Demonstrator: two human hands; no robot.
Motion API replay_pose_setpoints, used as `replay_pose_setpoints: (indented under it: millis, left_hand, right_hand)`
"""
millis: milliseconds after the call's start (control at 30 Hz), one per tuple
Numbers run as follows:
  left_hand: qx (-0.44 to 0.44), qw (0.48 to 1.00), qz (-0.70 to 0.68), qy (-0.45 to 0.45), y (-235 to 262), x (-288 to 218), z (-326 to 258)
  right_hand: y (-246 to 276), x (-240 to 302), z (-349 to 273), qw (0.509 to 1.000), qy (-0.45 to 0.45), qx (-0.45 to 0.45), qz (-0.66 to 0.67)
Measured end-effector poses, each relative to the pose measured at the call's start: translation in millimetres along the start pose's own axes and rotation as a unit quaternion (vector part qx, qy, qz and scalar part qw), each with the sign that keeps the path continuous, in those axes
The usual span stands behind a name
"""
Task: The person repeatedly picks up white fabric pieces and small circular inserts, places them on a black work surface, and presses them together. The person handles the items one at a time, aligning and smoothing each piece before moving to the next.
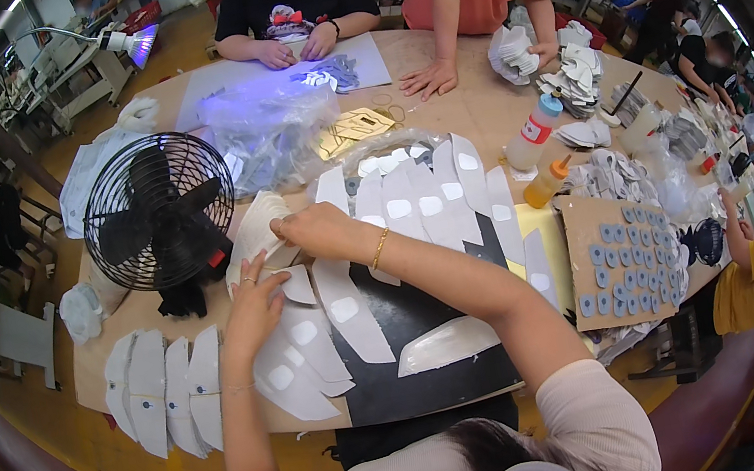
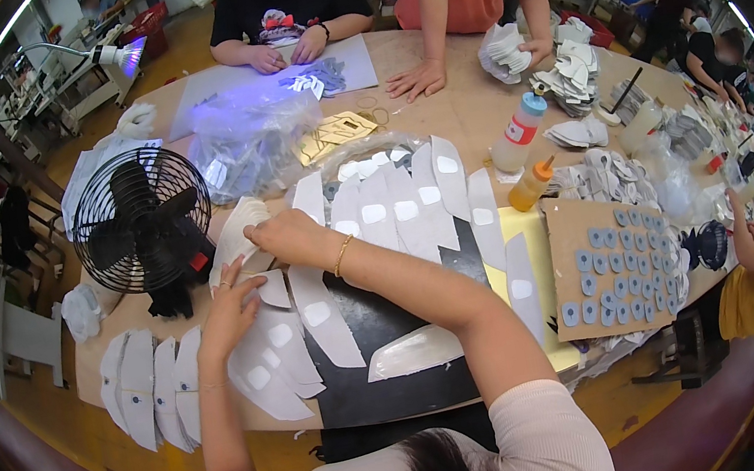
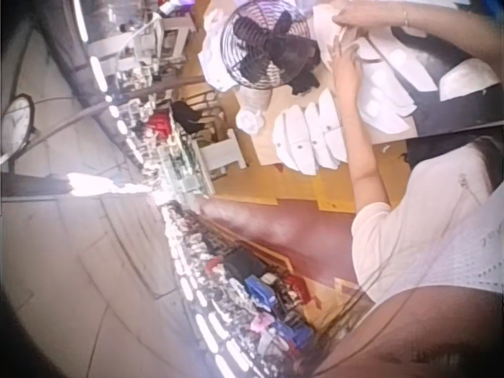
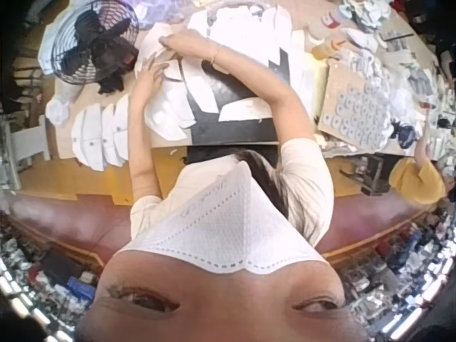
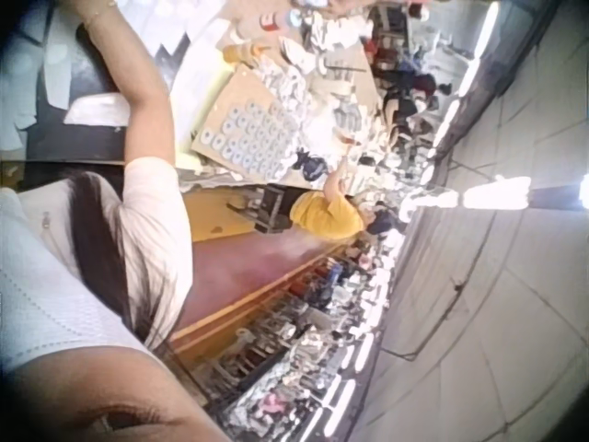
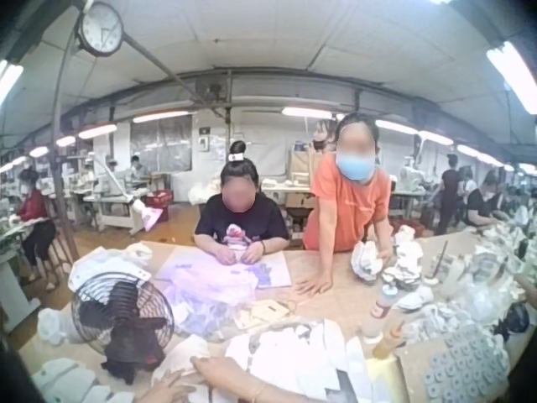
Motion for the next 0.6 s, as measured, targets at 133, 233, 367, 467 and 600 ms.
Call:
replay_pose_setpoints:
  millis: [133, 233, 367, 467, 600]
  left_hand:
    - [0.004, 1.0, -0.013, -0.003, 0.9, -0.8, 0.4]
    - [-0.006, 0.999, -0.029, -0.021, -0.9, 6.2, 5.8]
    - [0.004, 1.0, -0.01, -0.014, -0.8, -0.7, 9.3]
    - [0.01, 1.0, 0.021, -0.006, -2.7, 1.5, 10.2]
    - [-0.03, 0.998, -0.048, 0.004, 8.5, 4.9, 12.1]
  right_hand:
    - [6.0, -1.9, -0.9, 1.0, 0.009, 0.014, -0.014]
    - [14.4, -9.0, -0.2, 1.0, 0.005, 0.003, -0.028]
    - [54.0, -38.4, -14.3, 0.996, -0.055, -0.029, -0.067]
    - [138.4, -69.5, -35.0, 0.976, -0.113, -0.16, -0.096]
    - [253.2, -57.4, -95.2, 0.96, -0.172, -0.207, -0.076]
Point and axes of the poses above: each hand's wrist, its own z-axis towards the middle knuckle, its own y-axis out of the back of the hand, x = y × z, the point moved 6 cm from there along z, towards the middle knuckle, and after that the axes turned 2 degrees about x, right-handed, at the moved point
